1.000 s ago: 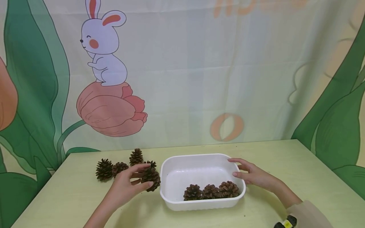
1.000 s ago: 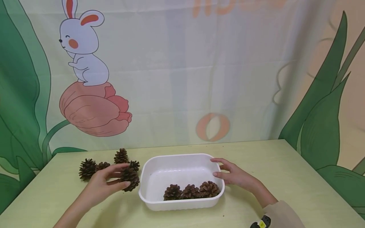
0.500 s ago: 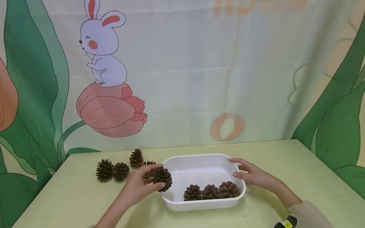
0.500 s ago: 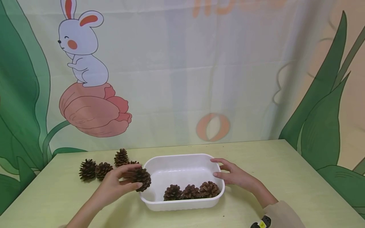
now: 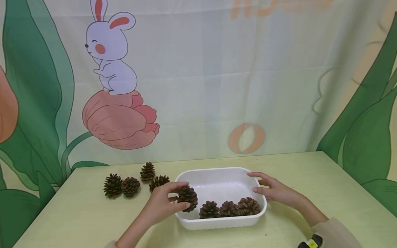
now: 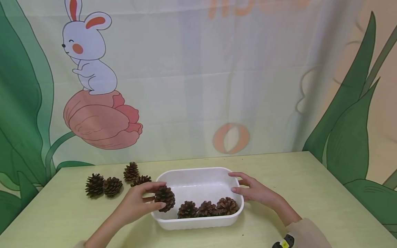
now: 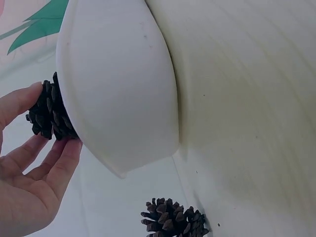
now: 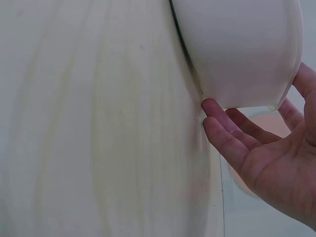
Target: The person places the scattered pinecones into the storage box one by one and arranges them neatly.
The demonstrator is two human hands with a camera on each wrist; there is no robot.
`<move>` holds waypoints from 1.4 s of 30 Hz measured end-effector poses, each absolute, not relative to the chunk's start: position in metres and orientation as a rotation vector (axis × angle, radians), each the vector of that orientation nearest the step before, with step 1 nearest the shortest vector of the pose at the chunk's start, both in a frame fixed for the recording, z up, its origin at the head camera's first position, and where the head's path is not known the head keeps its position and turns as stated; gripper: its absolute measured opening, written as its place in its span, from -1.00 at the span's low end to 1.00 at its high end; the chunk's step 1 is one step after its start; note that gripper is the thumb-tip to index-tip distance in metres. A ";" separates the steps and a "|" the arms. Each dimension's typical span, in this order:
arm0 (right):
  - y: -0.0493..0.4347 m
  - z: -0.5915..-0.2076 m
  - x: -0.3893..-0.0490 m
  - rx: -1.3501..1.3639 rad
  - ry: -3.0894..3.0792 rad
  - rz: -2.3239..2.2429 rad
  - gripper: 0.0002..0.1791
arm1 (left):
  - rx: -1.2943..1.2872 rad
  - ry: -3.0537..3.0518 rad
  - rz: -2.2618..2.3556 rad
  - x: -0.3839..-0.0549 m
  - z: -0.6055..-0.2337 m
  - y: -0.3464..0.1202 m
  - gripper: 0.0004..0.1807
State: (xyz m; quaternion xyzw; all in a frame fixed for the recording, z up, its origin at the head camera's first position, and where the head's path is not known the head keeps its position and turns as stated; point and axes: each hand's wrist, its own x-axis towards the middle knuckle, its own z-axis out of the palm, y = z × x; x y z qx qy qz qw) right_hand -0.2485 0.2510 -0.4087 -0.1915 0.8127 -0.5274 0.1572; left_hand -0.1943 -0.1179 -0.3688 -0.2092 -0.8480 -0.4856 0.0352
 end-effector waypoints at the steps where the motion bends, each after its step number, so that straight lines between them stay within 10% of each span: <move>1: 0.251 -0.409 -0.248 -0.549 2.324 -1.509 -0.38 | -0.652 -2.614 -1.481 -0.195 -0.369 -0.117 -0.44; 42: 0.250 -0.410 -0.249 -0.542 2.312 -1.534 -0.38 | -0.977 -3.005 -0.394 -0.205 -0.358 -0.090 -0.55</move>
